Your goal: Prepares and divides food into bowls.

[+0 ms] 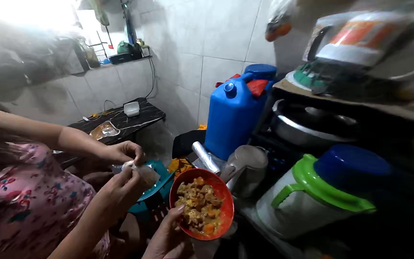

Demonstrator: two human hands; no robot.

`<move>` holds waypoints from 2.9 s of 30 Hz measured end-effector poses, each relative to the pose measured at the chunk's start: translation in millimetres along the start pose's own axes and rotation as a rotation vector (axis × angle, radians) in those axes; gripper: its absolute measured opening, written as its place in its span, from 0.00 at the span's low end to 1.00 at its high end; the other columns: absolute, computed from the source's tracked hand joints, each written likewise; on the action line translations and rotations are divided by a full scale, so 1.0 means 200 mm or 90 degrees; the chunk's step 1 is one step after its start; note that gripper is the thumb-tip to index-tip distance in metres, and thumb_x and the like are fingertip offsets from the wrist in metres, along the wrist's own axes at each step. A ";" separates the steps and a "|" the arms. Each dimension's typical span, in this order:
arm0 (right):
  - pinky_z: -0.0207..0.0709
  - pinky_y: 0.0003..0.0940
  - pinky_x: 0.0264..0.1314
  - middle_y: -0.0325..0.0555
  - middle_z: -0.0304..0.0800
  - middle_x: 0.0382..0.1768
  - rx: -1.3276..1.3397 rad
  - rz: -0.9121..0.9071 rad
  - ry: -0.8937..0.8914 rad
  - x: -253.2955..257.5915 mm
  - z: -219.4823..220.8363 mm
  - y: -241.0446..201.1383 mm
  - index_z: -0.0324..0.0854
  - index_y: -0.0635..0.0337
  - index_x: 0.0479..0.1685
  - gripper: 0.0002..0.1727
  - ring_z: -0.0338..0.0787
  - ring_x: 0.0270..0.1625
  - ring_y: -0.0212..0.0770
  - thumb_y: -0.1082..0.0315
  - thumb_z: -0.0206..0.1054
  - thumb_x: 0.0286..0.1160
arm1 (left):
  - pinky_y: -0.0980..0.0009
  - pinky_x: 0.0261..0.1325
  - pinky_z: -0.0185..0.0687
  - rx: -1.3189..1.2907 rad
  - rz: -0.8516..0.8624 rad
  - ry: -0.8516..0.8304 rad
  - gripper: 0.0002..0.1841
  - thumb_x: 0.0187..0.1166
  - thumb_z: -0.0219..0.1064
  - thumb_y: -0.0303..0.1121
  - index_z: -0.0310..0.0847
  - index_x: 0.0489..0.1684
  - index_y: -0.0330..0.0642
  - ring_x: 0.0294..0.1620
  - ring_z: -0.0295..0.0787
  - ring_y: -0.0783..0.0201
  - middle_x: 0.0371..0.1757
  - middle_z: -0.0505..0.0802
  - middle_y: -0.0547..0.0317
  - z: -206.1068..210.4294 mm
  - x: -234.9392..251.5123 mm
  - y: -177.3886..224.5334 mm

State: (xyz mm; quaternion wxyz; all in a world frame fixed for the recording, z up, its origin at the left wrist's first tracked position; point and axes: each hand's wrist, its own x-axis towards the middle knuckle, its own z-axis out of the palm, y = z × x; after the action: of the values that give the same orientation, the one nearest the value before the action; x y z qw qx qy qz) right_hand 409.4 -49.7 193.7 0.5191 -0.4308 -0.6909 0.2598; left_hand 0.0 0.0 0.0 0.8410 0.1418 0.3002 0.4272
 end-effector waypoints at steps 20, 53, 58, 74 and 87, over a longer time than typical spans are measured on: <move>0.93 0.42 0.51 0.47 0.92 0.53 0.646 0.458 0.217 -0.39 1.30 0.47 0.54 0.58 0.81 0.58 0.96 0.50 0.43 0.49 0.87 0.48 | 0.64 0.61 0.88 0.215 -0.009 -0.157 0.38 0.62 0.79 0.63 0.80 0.62 0.41 0.55 0.93 0.62 0.54 0.94 0.54 -0.06 0.03 0.07; 0.91 0.38 0.48 0.45 0.93 0.45 0.592 0.391 0.662 -1.20 1.12 0.25 0.71 0.58 0.68 0.35 0.95 0.46 0.39 0.55 0.73 0.57 | 0.37 0.52 0.84 1.317 0.288 -0.394 0.19 0.75 0.58 0.18 0.88 0.60 0.34 0.48 0.92 0.36 0.60 0.91 0.34 0.22 0.04 -0.09; 0.90 0.36 0.39 0.48 0.91 0.41 0.530 0.437 0.886 -1.40 1.11 0.10 0.73 0.59 0.60 0.16 0.94 0.40 0.40 0.62 0.45 0.88 | 0.43 0.63 0.83 1.301 0.215 -0.477 0.23 0.76 0.58 0.19 0.86 0.69 0.43 0.59 0.90 0.42 0.69 0.87 0.42 0.21 0.01 -0.19; 0.92 0.35 0.46 0.40 0.95 0.38 0.546 0.404 0.691 -1.72 0.81 -0.05 0.75 0.54 0.54 0.15 0.95 0.42 0.34 0.57 0.55 0.76 | 0.55 0.51 0.83 1.230 -0.016 -0.691 0.32 0.81 0.58 0.23 0.64 0.88 0.48 0.48 0.86 0.54 0.82 0.73 0.42 0.91 0.06 -0.63; 0.91 0.34 0.48 0.36 0.96 0.35 0.638 0.434 0.457 -1.89 0.39 0.10 0.84 0.47 0.41 0.21 0.95 0.41 0.32 0.46 0.79 0.55 | 0.50 0.84 0.64 1.225 0.052 -0.894 0.30 0.80 0.52 0.17 0.72 0.84 0.45 0.85 0.69 0.49 0.85 0.75 0.45 1.25 -0.13 -0.83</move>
State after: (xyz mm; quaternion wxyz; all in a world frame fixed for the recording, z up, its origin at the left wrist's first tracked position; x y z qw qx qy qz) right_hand 377.2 -360.3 -34.7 0.7405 -0.3914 -0.1003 0.5370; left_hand 250.2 -114.9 121.7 0.3553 0.9267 -0.0330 -0.1181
